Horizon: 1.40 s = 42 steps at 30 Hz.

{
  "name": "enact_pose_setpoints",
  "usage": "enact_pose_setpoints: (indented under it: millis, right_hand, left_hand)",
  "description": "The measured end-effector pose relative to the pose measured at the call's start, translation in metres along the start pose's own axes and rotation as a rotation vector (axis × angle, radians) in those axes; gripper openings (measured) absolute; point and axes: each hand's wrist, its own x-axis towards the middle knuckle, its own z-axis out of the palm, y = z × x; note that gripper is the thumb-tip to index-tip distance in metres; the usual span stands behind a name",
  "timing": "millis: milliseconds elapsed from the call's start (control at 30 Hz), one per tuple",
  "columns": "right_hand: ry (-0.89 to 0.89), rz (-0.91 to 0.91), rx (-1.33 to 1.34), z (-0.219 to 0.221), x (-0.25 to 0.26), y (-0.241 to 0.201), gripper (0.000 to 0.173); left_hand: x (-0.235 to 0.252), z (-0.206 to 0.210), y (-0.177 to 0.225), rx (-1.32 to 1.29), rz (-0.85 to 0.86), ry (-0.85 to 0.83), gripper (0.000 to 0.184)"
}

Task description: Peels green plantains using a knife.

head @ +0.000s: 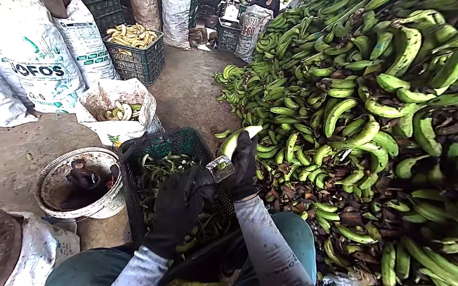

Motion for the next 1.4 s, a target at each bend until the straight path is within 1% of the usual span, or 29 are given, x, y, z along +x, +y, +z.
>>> enact_pose_setpoints:
  millis: [33, 100, 133, 167, 200, 233, 267, 300, 333, 433, 467, 500, 600, 667, 733, 800, 867, 933, 1000, 1033, 1100, 1167, 1200, 1267, 1333, 1400]
  right_hand:
    - [-0.126, 0.053, -0.024, -0.006, -0.004, 0.001, 0.047]
    - [-0.436, 0.211, 0.035, -0.019, -0.012, 0.007, 0.037]
    - [-0.597, 0.306, 0.086, -0.024, -0.016, 0.007, 0.033]
    - [-0.717, 0.383, 0.073, -0.027, -0.020, 0.004, 0.033]
    - [-0.814, 0.442, 0.000, -0.029, -0.023, 0.001, 0.045]
    - [-0.868, 0.483, -0.069, -0.031, -0.026, -0.001, 0.056]
    - [-0.866, 0.499, -0.106, -0.032, -0.028, -0.001, 0.062]
    - [-0.832, 0.494, -0.090, -0.034, -0.027, 0.002, 0.064]
    - [-0.769, 0.479, -0.033, -0.036, -0.026, 0.006, 0.060]
    - [-0.512, 0.400, 0.179, -0.032, -0.017, 0.012, 0.039]
    - [-0.422, 0.374, 0.251, -0.027, -0.014, 0.011, 0.032]
    - [-0.350, 0.357, 0.340, -0.022, -0.010, 0.010, 0.031]
    - [-0.158, 0.306, 0.522, -0.009, -0.002, 0.006, 0.036]
    - [-0.052, 0.291, 0.627, -0.002, 0.001, 0.004, 0.037]
    - [0.008, 0.284, 0.683, 0.002, 0.002, 0.002, 0.039]
    - [-0.030, 0.274, 0.660, -0.002, 0.002, 0.005, 0.038]
    - [-0.138, 0.284, 0.538, -0.011, 0.004, 0.007, 0.037]
    - [-0.314, 0.295, 0.348, -0.021, 0.002, 0.004, 0.039]
    - [-0.532, 0.297, 0.163, -0.033, -0.001, -0.001, 0.037]
    - [-0.638, 0.320, 0.128, -0.039, -0.003, -0.002, 0.034]
    - [-0.790, 0.356, 0.074, -0.050, -0.001, -0.005, 0.030]
    - [-0.854, 0.414, 0.072, -0.059, 0.002, -0.006, 0.027]
    - [-0.873, 0.442, 0.062, -0.062, 0.002, -0.007, 0.027]
    - [-0.934, 0.502, 0.020, -0.064, -0.001, -0.009, 0.035]
    - [-0.923, 0.560, 0.019, -0.066, -0.005, -0.005, 0.042]
    - [-0.848, 0.578, 0.104, -0.073, -0.001, 0.011, 0.037]
  left_hand:
    - [0.005, -0.003, -0.004, -0.008, -0.017, -0.019, 0.054]
    - [0.019, -0.009, -0.018, -0.006, -0.066, -0.051, 0.047]
    - [0.026, -0.011, -0.026, -0.001, -0.083, -0.062, 0.047]
    - [0.032, -0.013, -0.034, 0.001, -0.102, -0.069, 0.047]
    - [0.036, -0.013, -0.041, 0.003, -0.124, -0.069, 0.047]
    - [0.039, -0.014, -0.046, 0.004, -0.148, -0.070, 0.048]
    - [0.040, -0.016, -0.048, 0.000, -0.172, -0.077, 0.050]
    - [0.040, -0.016, -0.047, -0.011, -0.189, -0.090, 0.051]
    - [0.038, -0.016, -0.044, -0.029, -0.191, -0.103, 0.051]
    - [0.024, -0.007, -0.028, -0.117, -0.147, -0.144, 0.057]
    - [0.018, -0.003, -0.022, -0.119, -0.103, -0.127, 0.060]
    - [0.013, 0.003, -0.017, -0.106, -0.049, -0.088, 0.063]
    - [0.003, 0.015, -0.008, -0.040, 0.081, 0.083, 0.067]
    - [0.000, 0.016, -0.006, 0.003, 0.106, 0.148, 0.064]
    - [0.000, 0.015, -0.004, 0.025, 0.111, 0.170, 0.062]
    - [0.001, 0.013, -0.005, 0.030, 0.104, 0.152, 0.060]
    - [0.004, 0.011, -0.007, 0.029, 0.086, 0.113, 0.058]
    - [0.009, 0.007, -0.008, -0.007, 0.025, 0.033, 0.055]
    - [0.018, 0.003, -0.014, -0.054, -0.054, -0.042, 0.055]
    - [0.022, 0.001, -0.018, -0.082, -0.092, -0.083, 0.055]
    - [0.027, 0.002, -0.027, -0.120, -0.124, -0.149, 0.056]
    - [0.028, 0.007, -0.033, -0.100, -0.128, -0.209, 0.056]
    - [0.029, 0.012, -0.035, -0.079, -0.128, -0.214, 0.055]
    - [0.032, 0.018, -0.039, -0.081, -0.167, -0.208, 0.054]
    - [0.036, 0.017, -0.044, -0.124, -0.256, -0.224, 0.052]
    - [0.037, 0.013, -0.042, -0.140, -0.308, -0.226, 0.052]
